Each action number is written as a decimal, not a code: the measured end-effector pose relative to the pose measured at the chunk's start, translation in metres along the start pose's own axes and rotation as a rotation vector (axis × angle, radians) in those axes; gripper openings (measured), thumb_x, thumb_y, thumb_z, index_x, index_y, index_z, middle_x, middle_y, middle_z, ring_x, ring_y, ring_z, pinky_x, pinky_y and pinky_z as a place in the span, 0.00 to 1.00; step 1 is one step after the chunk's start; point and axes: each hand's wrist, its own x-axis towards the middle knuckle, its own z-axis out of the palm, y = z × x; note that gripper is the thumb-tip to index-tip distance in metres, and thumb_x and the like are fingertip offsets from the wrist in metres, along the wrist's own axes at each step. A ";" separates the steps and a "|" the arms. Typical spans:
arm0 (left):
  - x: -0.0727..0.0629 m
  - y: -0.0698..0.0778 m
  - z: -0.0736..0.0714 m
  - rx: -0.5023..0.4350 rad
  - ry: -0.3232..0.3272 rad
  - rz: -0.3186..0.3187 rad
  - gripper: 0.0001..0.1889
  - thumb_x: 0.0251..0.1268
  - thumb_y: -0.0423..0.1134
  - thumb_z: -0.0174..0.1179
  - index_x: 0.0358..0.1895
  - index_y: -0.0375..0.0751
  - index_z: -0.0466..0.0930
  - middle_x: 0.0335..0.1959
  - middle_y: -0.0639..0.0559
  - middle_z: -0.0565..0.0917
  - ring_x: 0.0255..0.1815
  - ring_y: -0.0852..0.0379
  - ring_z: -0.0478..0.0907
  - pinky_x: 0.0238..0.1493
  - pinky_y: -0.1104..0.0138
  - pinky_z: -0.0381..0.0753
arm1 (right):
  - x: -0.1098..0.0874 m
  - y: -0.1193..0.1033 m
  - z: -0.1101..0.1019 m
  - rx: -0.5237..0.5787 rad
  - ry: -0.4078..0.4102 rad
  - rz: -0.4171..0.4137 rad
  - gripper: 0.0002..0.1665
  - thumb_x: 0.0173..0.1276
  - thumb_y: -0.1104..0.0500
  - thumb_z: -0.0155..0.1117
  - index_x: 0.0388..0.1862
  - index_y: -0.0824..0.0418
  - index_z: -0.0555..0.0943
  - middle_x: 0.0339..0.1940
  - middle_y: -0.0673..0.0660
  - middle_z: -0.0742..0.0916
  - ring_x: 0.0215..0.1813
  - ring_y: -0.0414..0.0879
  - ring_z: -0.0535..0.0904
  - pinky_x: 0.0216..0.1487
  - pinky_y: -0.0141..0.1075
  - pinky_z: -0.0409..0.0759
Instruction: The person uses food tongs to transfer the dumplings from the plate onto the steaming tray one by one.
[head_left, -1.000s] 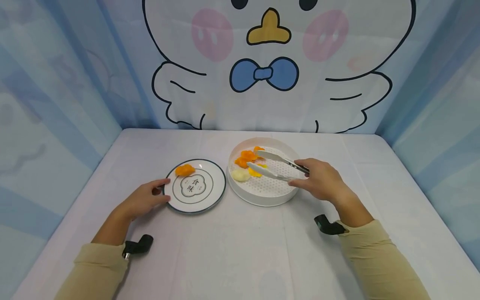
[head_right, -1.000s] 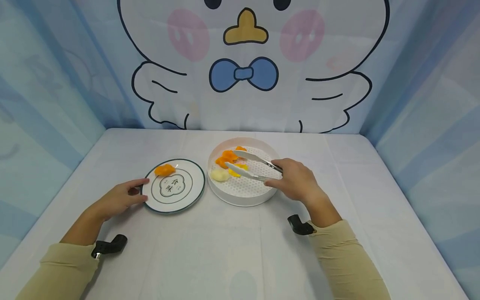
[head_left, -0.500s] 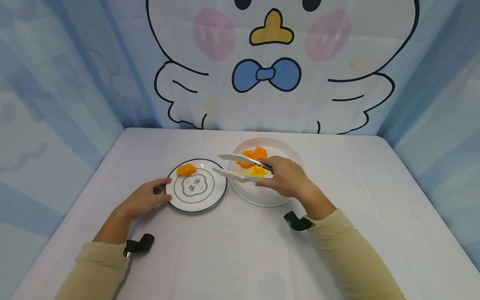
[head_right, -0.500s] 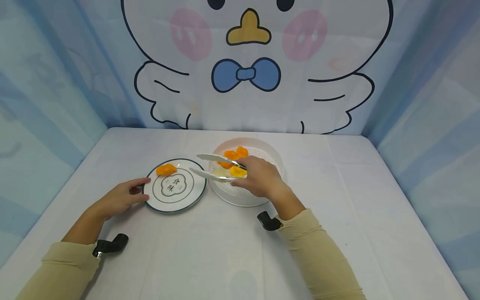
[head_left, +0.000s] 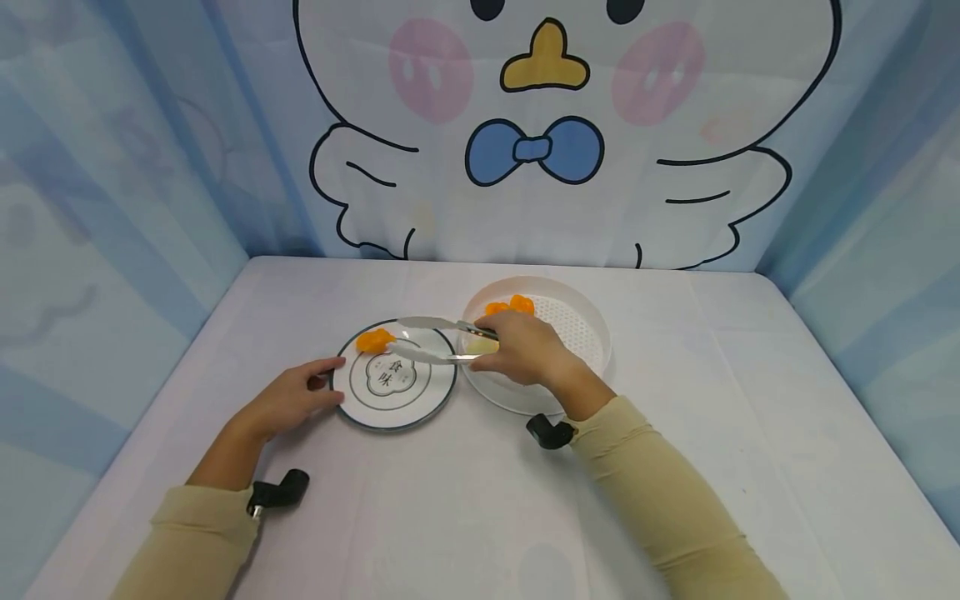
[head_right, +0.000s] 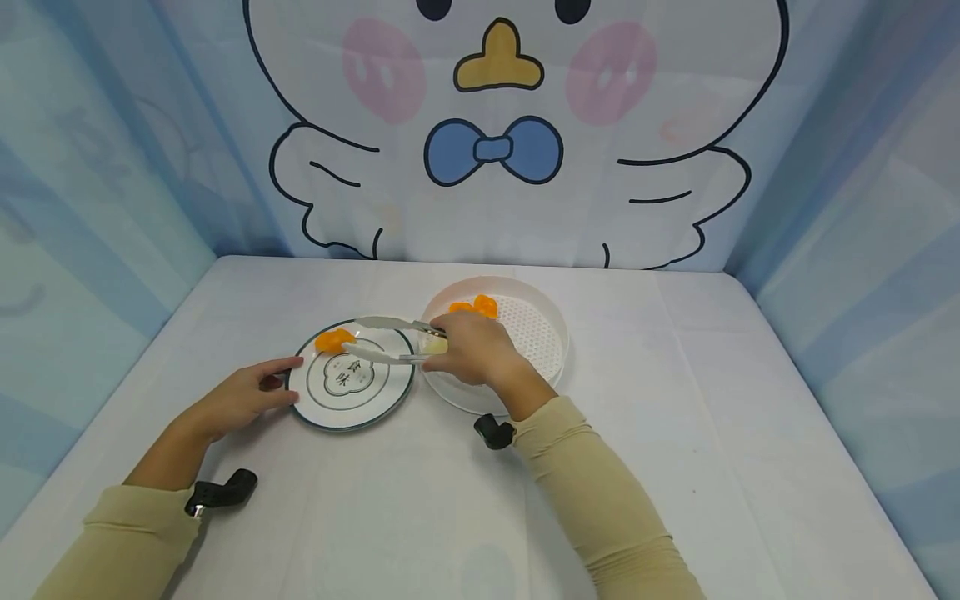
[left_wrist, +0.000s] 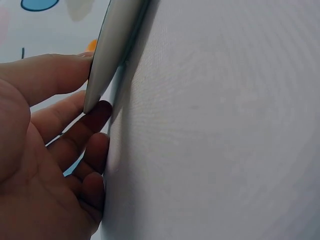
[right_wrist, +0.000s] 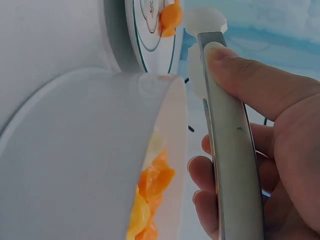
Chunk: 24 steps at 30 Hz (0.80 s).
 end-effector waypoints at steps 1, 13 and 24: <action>0.000 0.000 0.000 0.001 0.000 0.002 0.36 0.69 0.44 0.61 0.78 0.40 0.59 0.73 0.29 0.61 0.71 0.34 0.60 0.69 0.43 0.61 | 0.001 -0.001 0.001 0.004 -0.005 0.002 0.32 0.63 0.43 0.72 0.61 0.57 0.81 0.49 0.52 0.85 0.45 0.47 0.74 0.44 0.43 0.73; 0.000 -0.004 0.001 0.034 0.001 0.048 0.35 0.70 0.44 0.60 0.77 0.39 0.61 0.73 0.30 0.61 0.70 0.33 0.61 0.69 0.42 0.61 | 0.012 -0.013 0.011 -0.048 -0.051 0.041 0.40 0.64 0.41 0.71 0.69 0.58 0.76 0.63 0.53 0.82 0.61 0.49 0.76 0.63 0.47 0.72; -0.003 -0.001 0.001 0.026 -0.017 0.045 0.36 0.69 0.44 0.61 0.77 0.41 0.60 0.74 0.30 0.60 0.72 0.33 0.59 0.69 0.42 0.59 | 0.021 -0.020 0.016 -0.091 -0.086 0.063 0.42 0.63 0.40 0.72 0.71 0.58 0.74 0.64 0.54 0.81 0.63 0.49 0.75 0.64 0.45 0.71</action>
